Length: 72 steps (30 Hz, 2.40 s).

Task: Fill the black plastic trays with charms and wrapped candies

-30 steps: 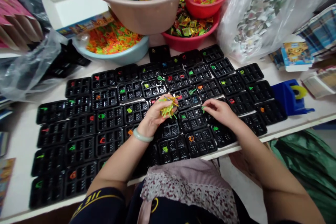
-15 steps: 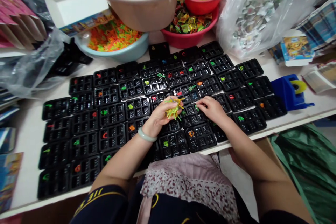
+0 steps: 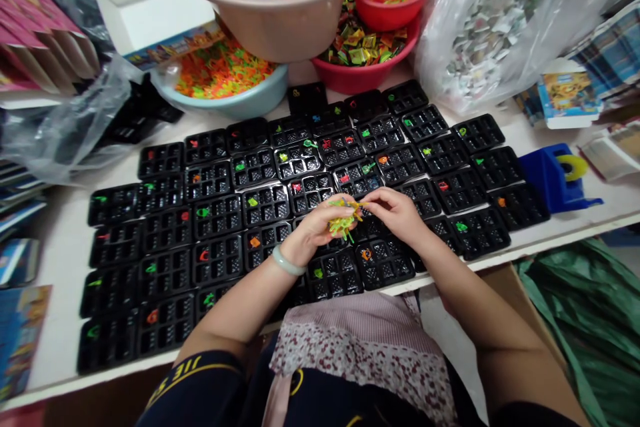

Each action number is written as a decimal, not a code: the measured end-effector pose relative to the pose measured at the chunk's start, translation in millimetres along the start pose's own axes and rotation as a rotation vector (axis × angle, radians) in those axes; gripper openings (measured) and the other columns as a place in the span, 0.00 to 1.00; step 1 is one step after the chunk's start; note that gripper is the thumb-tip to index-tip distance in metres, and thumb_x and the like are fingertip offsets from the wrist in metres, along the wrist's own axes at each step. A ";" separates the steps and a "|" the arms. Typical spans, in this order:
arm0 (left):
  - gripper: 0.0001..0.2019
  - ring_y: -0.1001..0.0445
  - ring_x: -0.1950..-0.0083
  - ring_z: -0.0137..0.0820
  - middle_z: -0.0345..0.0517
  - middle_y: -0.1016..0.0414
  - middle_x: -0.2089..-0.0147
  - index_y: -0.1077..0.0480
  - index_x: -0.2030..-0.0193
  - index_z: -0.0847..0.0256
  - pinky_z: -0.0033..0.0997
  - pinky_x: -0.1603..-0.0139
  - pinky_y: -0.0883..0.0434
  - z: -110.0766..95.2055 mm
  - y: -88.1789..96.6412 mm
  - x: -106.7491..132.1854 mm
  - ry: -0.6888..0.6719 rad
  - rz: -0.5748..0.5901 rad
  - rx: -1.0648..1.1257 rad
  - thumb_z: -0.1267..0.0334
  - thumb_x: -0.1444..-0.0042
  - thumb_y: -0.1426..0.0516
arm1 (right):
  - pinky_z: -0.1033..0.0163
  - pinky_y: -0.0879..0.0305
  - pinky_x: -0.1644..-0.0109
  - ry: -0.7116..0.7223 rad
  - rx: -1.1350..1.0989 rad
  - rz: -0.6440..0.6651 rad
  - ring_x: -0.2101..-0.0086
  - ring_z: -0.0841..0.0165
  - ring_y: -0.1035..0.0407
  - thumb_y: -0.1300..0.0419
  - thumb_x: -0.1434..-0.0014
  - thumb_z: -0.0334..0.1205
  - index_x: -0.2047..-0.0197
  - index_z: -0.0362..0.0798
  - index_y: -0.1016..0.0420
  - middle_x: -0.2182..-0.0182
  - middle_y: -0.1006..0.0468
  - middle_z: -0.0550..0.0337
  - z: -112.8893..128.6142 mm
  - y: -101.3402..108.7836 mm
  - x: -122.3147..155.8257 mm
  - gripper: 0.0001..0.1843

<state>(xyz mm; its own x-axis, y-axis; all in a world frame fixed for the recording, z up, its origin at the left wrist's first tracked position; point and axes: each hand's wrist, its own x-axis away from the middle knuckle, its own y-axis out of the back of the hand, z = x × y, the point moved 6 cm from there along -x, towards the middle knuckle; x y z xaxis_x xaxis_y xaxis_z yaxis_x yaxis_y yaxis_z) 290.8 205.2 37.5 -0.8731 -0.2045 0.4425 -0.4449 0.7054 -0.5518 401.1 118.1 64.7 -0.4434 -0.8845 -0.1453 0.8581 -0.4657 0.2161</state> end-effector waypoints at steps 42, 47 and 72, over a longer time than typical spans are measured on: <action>0.15 0.30 0.80 0.22 0.40 0.29 0.72 0.35 0.64 0.63 0.14 0.90 0.47 -75.0 66.9 -24.4 -0.276 -0.151 0.308 0.67 0.57 0.36 | 0.61 0.31 0.66 0.100 -0.102 -0.026 0.70 0.69 0.30 0.40 0.45 0.47 0.65 0.50 0.28 0.69 0.25 0.60 11.0 -54.7 -111.9 0.09; 0.16 0.28 0.77 0.24 0.43 0.28 0.69 0.36 0.64 0.62 0.13 0.90 0.49 -81.0 72.6 -19.0 -0.260 -0.128 0.287 0.66 0.57 0.35 | 0.61 0.33 0.65 -0.045 0.127 -0.159 0.73 0.68 0.30 0.40 0.48 0.49 0.67 0.47 0.26 0.72 0.23 0.59 -23.3 -25.8 -173.0 0.14; 0.16 0.29 0.78 0.25 0.44 0.28 0.71 0.34 0.63 0.63 0.14 0.89 0.52 -108.4 101.7 -9.4 -0.177 -0.129 0.120 0.66 0.58 0.35 | 0.61 0.34 0.66 0.043 0.137 -0.153 0.73 0.68 0.31 0.39 0.50 0.42 0.64 0.44 0.25 0.72 0.23 0.57 -13.1 -52.6 -257.1 0.12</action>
<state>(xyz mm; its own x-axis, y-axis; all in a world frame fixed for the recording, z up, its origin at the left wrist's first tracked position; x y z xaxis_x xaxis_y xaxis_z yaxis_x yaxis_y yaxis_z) 275.4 352.5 53.9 -0.8244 -0.4104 0.3898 -0.5659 0.5825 -0.5834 473.3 370.3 78.0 -0.5520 -0.8023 -0.2272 0.7371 -0.5969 0.3168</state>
